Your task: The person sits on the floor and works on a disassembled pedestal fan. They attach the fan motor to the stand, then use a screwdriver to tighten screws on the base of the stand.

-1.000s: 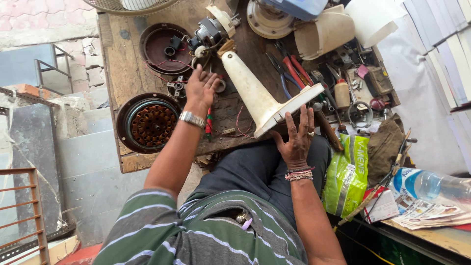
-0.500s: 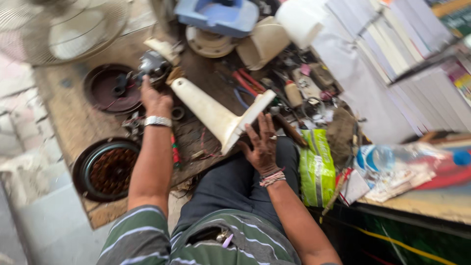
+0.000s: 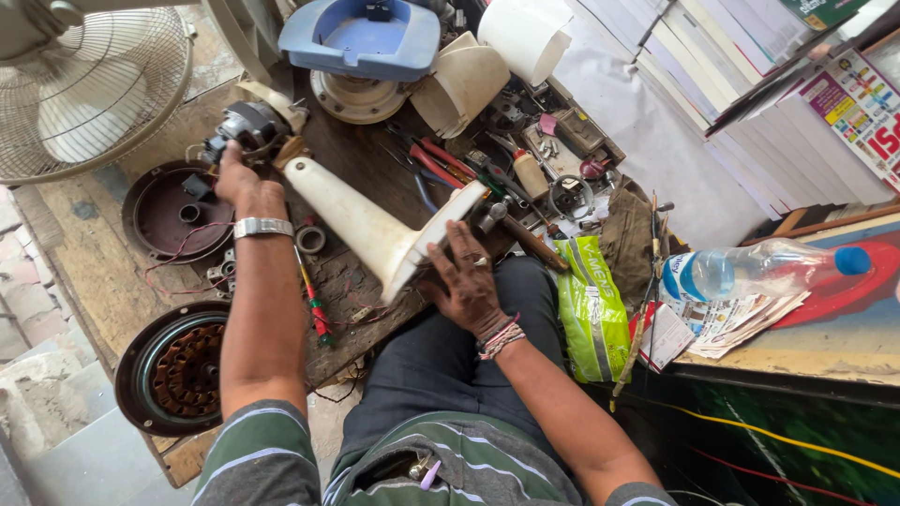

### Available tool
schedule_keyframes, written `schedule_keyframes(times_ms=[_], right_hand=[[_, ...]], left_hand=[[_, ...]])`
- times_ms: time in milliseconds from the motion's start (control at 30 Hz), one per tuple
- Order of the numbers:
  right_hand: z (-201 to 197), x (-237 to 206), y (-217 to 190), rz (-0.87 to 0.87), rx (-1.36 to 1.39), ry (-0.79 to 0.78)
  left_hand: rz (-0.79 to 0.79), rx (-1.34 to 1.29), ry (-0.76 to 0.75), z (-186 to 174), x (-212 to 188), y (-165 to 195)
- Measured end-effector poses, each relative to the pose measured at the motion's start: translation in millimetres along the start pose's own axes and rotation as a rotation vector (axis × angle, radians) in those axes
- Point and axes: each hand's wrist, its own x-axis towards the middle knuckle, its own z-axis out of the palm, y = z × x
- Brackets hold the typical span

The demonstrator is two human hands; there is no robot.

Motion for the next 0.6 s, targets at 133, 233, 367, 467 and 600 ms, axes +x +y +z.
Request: schedule_keyframes(times_ms=[133,233,367,467,600], right_hand=[[8.6,7.5,-17.6,-0.061,-0.012,-0.043],[15.3,15.5,-24.3,-0.071,-0.021,-0.042],[16.2,19.2,-21.5,-0.07,-0.043,-0.035],[15.7,19.8,-20.0,-0.1,-0.057,-0.017],[20.1,23.0,-25.5,-0.128,-0.04,0.001]], left_hand=[[-0.04,-0.034,-0.051,11.5,16.3,19.4],[-0.06,0.006,-0.023,22.0,22.8,31.6],[-0.072,0.071,-0.041,22.5,24.0,30.6],[-0.069,0.094,-0.071,19.3,26.5,28.1],[-0.085,0.083,-0.152,13.3,27.7,46.2]])
